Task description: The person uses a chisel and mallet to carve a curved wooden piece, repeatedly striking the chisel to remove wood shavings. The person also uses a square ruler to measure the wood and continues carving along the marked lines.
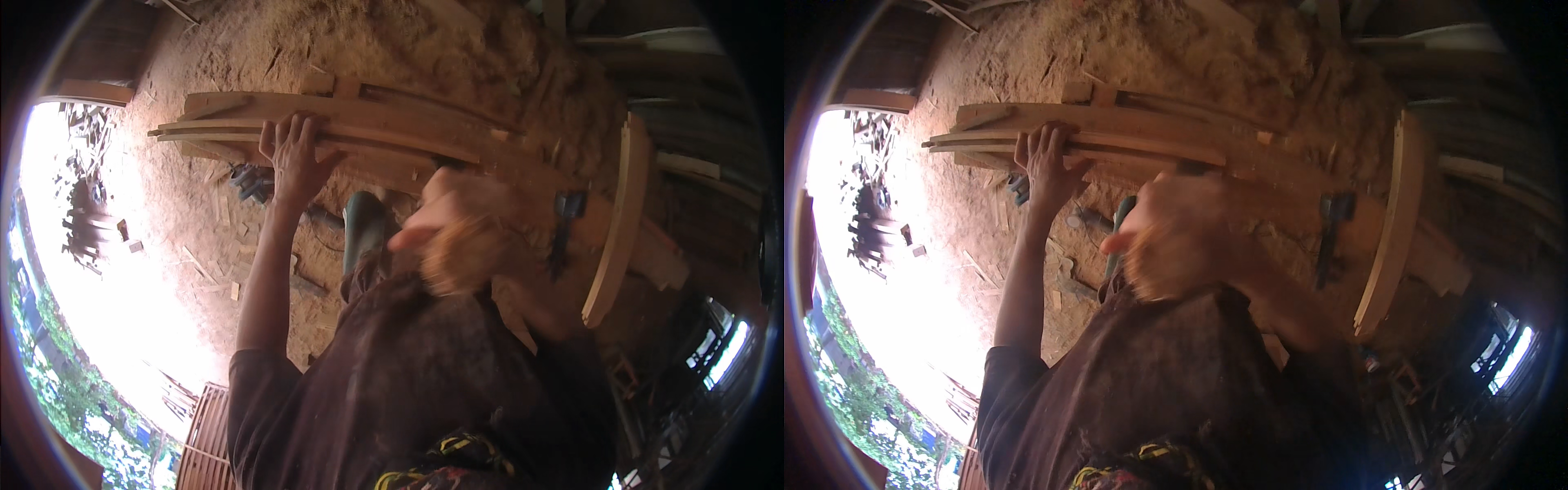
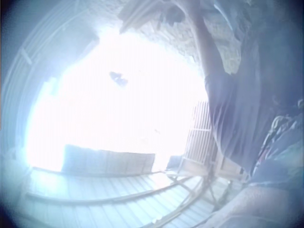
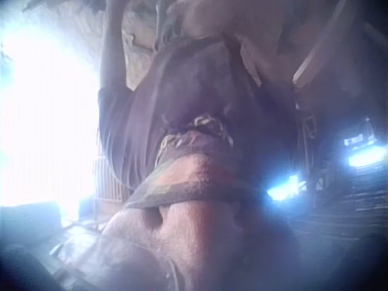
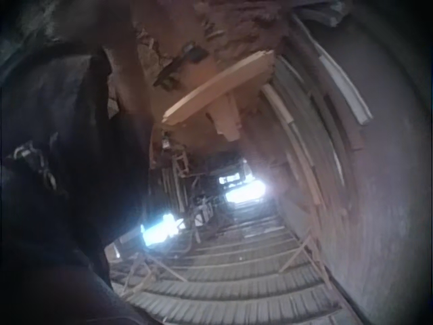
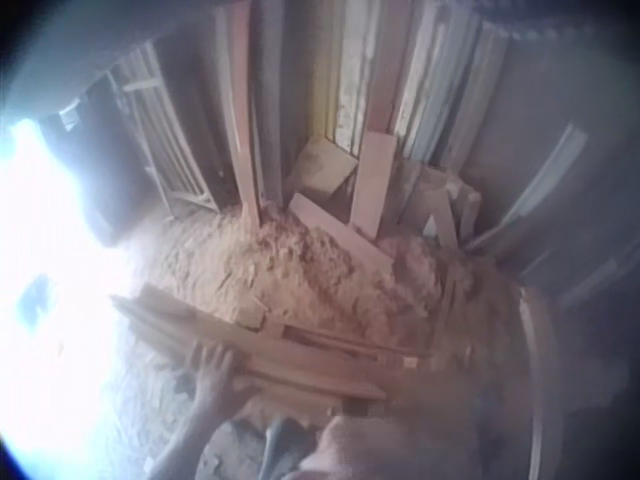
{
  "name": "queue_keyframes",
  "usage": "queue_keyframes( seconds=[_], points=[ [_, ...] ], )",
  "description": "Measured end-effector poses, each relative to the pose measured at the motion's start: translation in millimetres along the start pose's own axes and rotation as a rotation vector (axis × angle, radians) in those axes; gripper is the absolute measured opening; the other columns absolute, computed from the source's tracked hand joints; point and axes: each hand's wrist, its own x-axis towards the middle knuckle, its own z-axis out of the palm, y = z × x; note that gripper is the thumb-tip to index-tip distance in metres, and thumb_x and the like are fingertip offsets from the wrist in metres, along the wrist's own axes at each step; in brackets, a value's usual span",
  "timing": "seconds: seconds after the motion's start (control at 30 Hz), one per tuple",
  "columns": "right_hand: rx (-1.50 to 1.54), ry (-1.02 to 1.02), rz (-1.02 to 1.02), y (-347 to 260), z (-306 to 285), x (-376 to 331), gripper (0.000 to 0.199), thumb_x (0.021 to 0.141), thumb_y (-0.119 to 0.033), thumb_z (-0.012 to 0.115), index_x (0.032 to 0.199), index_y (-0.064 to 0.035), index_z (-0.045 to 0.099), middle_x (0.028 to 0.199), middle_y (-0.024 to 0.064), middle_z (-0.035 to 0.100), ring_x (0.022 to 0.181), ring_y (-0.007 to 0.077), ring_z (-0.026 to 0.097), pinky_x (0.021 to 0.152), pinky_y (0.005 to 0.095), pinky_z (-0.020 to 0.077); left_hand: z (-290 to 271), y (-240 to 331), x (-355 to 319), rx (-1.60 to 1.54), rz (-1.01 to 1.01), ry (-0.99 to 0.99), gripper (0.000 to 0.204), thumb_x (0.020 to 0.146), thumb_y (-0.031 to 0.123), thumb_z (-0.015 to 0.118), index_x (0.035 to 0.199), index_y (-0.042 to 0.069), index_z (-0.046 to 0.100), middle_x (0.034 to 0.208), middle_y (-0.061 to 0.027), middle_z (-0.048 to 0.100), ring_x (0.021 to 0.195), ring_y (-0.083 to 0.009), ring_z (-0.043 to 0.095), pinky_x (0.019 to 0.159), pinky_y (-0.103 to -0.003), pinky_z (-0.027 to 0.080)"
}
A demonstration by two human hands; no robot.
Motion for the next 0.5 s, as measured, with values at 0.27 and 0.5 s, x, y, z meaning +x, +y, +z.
queue_keyframes(
  seconds=[0.27, 0.5],
  points=[
    [-0.210, 0.010, -0.009, 12, 9, 20, 0.040, 0.093, -0.049, 0.081, 0.085, -0.0138, 0.065, 0.077, -0.0004, 0.066, 0.068, 0.0176, 0.065, 0.058, 0.0350, 0.0508, -1, 1, -1, -0.014, -0.021, -0.045, 0.074, 0.073, 0.040, 0.094, 0.137, 0.017, 0.065, 0.135, -0.0073, 0.063, 0.140, -0.0324, 0.051, 0.126, -0.056, 0.019],
    [-0.104, -0.025, 0.010, 9, 30, 13, 0.032, 0.097, -0.039, 0.081, 0.086, -0.0134, 0.066, 0.078, 0.0021, 0.066, 0.067, 0.0190, 0.065, 0.055, 0.0379, 0.0462, -2, 1, -3, -0.047, -0.045, -0.068, 0.073, 0.072, 0.032, 0.095, 0.136, 0.017, 0.064, 0.138, -0.0069, 0.062, 0.143, -0.0317, 0.050, 0.125, -0.056, 0.023]
  ],
)
